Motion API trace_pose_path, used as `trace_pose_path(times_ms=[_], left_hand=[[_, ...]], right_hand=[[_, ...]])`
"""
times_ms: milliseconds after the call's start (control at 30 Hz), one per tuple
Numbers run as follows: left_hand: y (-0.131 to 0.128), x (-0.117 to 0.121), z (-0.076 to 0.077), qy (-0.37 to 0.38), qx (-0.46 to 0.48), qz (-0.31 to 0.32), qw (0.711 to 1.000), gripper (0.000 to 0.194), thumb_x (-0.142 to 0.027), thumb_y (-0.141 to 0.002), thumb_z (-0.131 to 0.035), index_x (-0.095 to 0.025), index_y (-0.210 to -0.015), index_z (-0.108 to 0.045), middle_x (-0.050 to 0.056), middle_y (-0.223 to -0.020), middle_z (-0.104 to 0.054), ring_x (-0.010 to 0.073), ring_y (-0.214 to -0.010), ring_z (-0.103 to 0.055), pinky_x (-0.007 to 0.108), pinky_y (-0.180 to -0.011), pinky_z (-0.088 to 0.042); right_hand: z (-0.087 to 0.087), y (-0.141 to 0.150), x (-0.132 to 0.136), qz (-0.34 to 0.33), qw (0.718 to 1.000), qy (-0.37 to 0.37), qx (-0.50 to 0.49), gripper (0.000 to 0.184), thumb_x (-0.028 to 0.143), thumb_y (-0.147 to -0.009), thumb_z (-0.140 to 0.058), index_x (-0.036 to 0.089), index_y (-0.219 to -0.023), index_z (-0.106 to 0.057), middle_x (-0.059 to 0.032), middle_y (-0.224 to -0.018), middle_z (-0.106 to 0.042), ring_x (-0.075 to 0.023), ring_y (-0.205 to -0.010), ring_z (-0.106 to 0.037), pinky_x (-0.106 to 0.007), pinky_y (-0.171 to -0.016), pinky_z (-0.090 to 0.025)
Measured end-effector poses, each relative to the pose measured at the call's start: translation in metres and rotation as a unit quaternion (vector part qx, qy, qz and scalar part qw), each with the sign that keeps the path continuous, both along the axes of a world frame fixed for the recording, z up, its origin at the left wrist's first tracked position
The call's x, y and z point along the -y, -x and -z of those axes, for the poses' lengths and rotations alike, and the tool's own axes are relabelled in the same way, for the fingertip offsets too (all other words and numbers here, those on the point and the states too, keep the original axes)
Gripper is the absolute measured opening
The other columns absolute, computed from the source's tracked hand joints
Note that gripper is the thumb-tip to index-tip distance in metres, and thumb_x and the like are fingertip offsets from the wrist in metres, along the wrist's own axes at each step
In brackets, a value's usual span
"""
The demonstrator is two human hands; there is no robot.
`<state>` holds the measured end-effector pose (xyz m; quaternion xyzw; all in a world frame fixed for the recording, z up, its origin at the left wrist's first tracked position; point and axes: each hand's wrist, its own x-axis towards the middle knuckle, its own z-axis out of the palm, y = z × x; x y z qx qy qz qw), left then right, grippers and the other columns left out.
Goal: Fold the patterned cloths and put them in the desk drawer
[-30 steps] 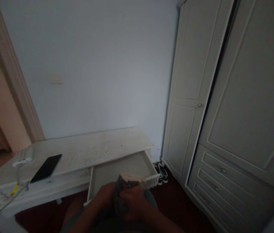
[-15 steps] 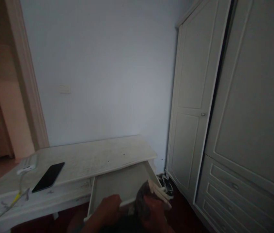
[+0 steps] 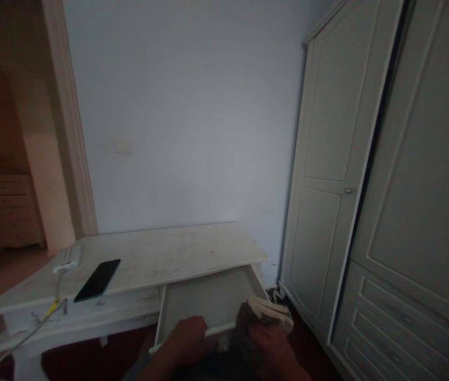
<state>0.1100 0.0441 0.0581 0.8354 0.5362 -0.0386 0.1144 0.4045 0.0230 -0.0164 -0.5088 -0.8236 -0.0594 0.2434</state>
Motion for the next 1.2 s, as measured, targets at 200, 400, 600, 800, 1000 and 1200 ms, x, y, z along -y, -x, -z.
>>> trace_pose_path(times_ms=[200,400,600,800,1000,1200], left_hand=[[-0.002,0.002,-0.004,0.002,0.0,-0.004,1.0,0.04,-0.042,-0.093,-0.056,-0.018,-0.12,-0.073,0.018,-0.126,-0.075,0.0342,-0.118,-0.071,0.042,-0.098,-0.054],[-0.004,0.002,-0.007,0.012,0.009,-0.011,1.0,0.041,-0.049,-0.094,-0.053,-0.021,-0.117,-0.075,0.018,-0.122,-0.078,0.0359,-0.113,-0.074,0.042,-0.091,-0.056],[-0.003,0.0,-0.004,0.011,0.014,0.0,1.0,0.04,-0.049,-0.09,-0.058,-0.024,-0.115,-0.076,0.017,-0.121,-0.078,0.0379,-0.116,-0.073,0.042,-0.092,-0.056],[-0.002,0.0,0.001,0.002,0.007,-0.002,1.0,0.047,-0.05,-0.092,-0.055,-0.017,-0.119,-0.074,0.019,-0.123,-0.076,0.0365,-0.116,-0.072,0.044,-0.096,-0.056],[0.0,-0.002,0.005,-0.003,0.003,0.0,1.0,0.044,-0.047,-0.091,-0.056,-0.018,-0.119,-0.074,0.017,-0.125,-0.075,0.0338,-0.117,-0.07,0.042,-0.097,-0.054],[-0.003,0.002,-0.002,-0.01,0.006,-0.002,1.0,0.043,-0.047,-0.094,-0.053,-0.02,-0.12,-0.074,0.015,-0.126,-0.075,0.0335,-0.12,-0.069,0.041,-0.098,-0.054]], right_hand=[[-0.018,-0.011,0.004,0.065,0.996,-0.004,-0.068,0.034,0.033,-0.073,-0.068,0.027,-0.107,-0.068,-0.0081,-0.102,-0.08,-0.0292,-0.092,-0.075,-0.033,-0.079,-0.051],[0.001,0.088,0.004,0.006,0.993,-0.023,-0.115,0.02,0.036,-0.07,-0.072,0.027,-0.082,-0.058,-0.0029,-0.078,-0.075,-0.0238,-0.072,-0.071,-0.029,-0.064,-0.042],[-0.002,0.098,0.001,-0.071,0.996,0.031,-0.048,0.03,0.039,-0.063,-0.075,0.026,-0.086,-0.061,-0.0032,-0.086,-0.078,-0.0257,-0.077,-0.073,-0.03,-0.065,-0.04],[-0.02,0.02,0.002,0.028,0.999,0.029,-0.032,0.029,0.036,-0.073,-0.07,0.026,-0.1,-0.067,-0.0074,-0.099,-0.08,-0.0289,-0.091,-0.075,-0.033,-0.077,-0.048],[-0.003,0.007,-0.008,0.077,0.995,-0.021,-0.057,0.048,0.036,-0.077,-0.071,0.025,-0.124,-0.067,-0.011,-0.118,-0.08,-0.0321,-0.103,-0.077,-0.038,-0.087,-0.055],[-0.014,0.067,-0.008,0.115,0.989,-0.024,-0.09,0.042,0.037,-0.072,-0.077,0.027,-0.112,-0.068,-0.0088,-0.107,-0.082,-0.0313,-0.095,-0.077,-0.036,-0.083,-0.054]])
